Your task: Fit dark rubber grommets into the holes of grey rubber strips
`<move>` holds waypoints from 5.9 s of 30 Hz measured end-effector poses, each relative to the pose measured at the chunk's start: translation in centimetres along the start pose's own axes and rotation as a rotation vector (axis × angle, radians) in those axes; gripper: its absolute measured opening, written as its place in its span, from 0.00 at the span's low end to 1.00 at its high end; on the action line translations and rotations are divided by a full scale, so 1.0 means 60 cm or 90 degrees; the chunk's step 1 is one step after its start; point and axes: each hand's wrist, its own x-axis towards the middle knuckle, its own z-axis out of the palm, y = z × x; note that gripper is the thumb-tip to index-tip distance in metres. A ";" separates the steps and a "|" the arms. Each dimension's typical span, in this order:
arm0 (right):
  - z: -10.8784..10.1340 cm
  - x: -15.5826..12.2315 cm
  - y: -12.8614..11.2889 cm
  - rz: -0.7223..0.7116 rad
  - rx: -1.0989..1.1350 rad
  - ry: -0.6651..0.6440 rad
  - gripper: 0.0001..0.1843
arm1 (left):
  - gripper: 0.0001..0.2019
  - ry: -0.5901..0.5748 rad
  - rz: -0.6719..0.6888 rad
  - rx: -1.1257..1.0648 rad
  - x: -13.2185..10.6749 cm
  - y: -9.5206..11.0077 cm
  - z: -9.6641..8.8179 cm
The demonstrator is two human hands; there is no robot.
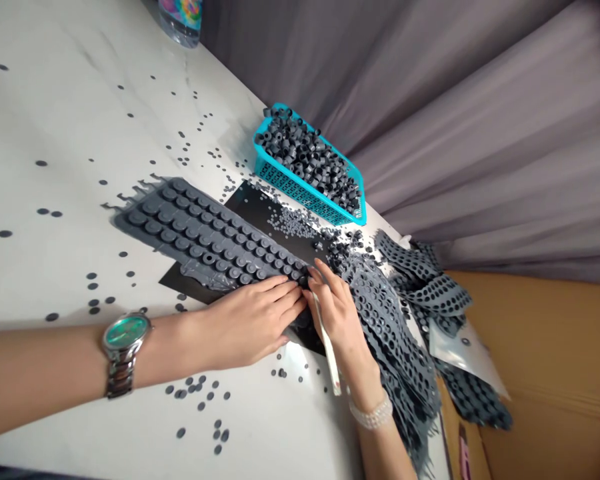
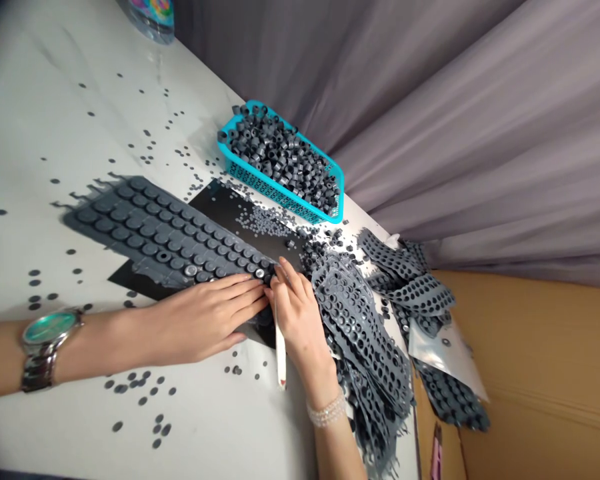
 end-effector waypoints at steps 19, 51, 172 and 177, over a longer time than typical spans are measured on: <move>-0.025 -0.018 -0.031 0.051 0.050 0.055 0.08 | 0.25 0.011 0.013 0.024 -0.002 0.000 0.011; -0.011 0.017 -0.022 0.040 0.023 0.065 0.08 | 0.25 0.035 -0.010 0.006 -0.002 0.001 0.013; 0.007 0.031 -0.050 0.004 -0.037 0.067 0.09 | 0.27 -0.029 -0.101 0.041 -0.059 -0.063 -0.027; 0.003 0.013 -0.026 0.302 -0.017 0.178 0.07 | 0.27 -0.040 -0.097 0.039 -0.059 -0.062 -0.030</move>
